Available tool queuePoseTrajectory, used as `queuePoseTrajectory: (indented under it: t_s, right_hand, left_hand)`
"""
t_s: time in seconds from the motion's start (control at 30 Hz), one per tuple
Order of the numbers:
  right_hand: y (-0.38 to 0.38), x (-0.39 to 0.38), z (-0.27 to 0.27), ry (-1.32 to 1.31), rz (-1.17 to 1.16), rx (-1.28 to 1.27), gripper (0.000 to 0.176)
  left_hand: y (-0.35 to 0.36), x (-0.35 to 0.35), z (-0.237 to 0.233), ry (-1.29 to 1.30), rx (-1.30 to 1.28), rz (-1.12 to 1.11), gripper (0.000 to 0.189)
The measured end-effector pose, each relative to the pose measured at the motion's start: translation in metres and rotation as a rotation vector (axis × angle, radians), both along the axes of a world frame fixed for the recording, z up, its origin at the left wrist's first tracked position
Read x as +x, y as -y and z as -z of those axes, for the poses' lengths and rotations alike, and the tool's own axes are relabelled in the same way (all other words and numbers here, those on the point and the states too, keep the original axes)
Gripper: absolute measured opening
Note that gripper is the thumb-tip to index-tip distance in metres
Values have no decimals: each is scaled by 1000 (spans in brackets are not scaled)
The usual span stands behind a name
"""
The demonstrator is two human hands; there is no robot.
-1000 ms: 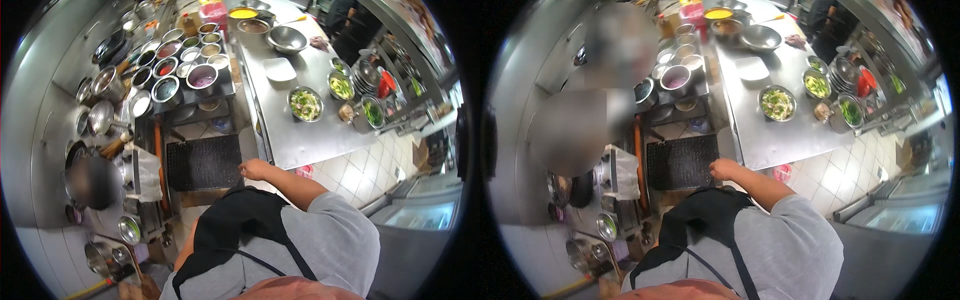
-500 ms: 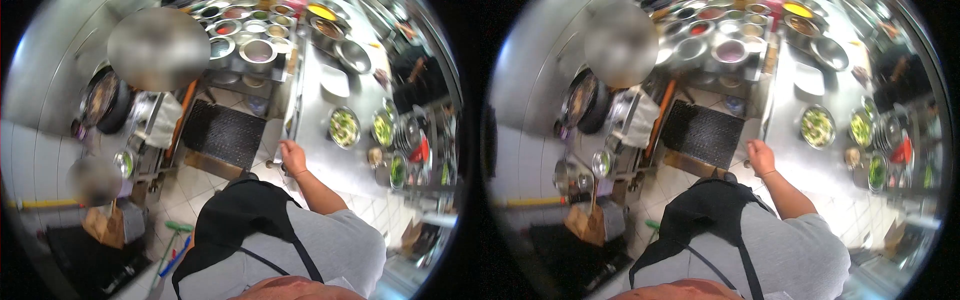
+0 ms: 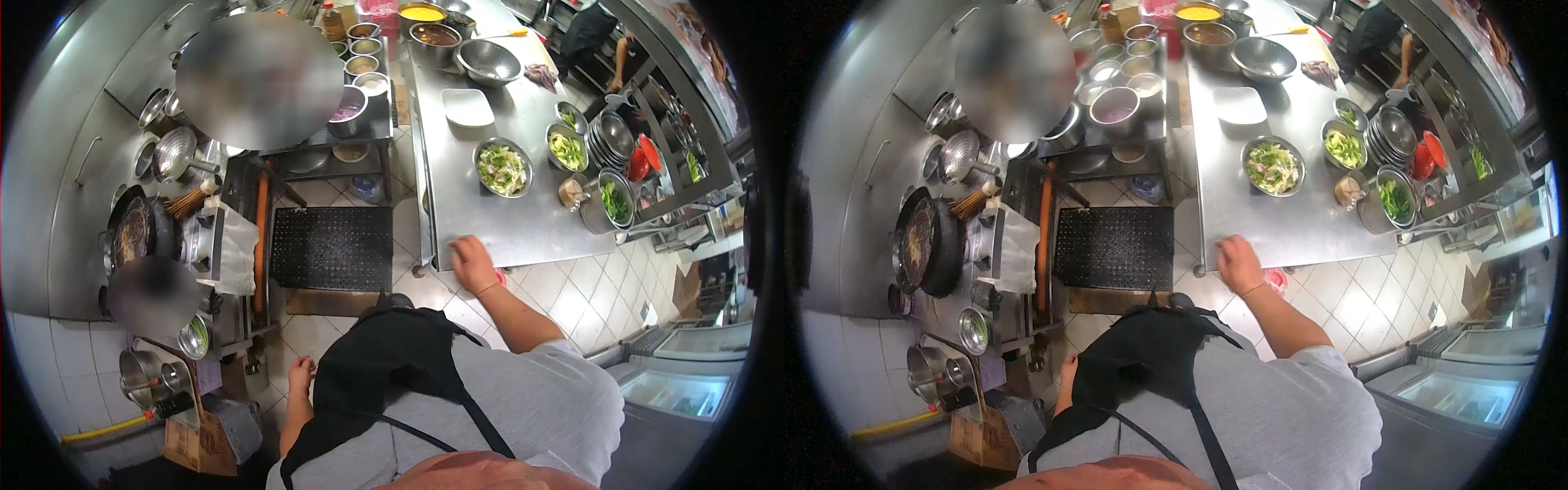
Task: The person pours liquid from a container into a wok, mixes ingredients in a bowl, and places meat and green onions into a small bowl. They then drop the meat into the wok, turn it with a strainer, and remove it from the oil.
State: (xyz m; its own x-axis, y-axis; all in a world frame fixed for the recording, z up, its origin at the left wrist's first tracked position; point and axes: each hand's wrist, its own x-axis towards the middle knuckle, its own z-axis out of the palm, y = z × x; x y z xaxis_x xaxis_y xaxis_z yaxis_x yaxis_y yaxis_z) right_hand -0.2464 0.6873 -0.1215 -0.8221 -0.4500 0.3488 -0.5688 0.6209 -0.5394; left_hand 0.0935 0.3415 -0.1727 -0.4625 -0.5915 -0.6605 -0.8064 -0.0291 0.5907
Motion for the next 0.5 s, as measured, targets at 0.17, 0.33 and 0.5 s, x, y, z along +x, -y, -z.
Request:
queuePoseTrajectory:
  t_s: [0.17,0.33,0.5]
  right_hand:
    - [53,3,-2,-117,-263,162,23]
    - [59,2,4,-141,-328,343,19]
    - [71,15,-2,-200,-329,394,19]
  left_hand:
    - [7,28,58,-232,84,-144,26]
    - [-16,136,131,-56,206,-289,24]
    - [-55,233,117,336,-111,173,24]
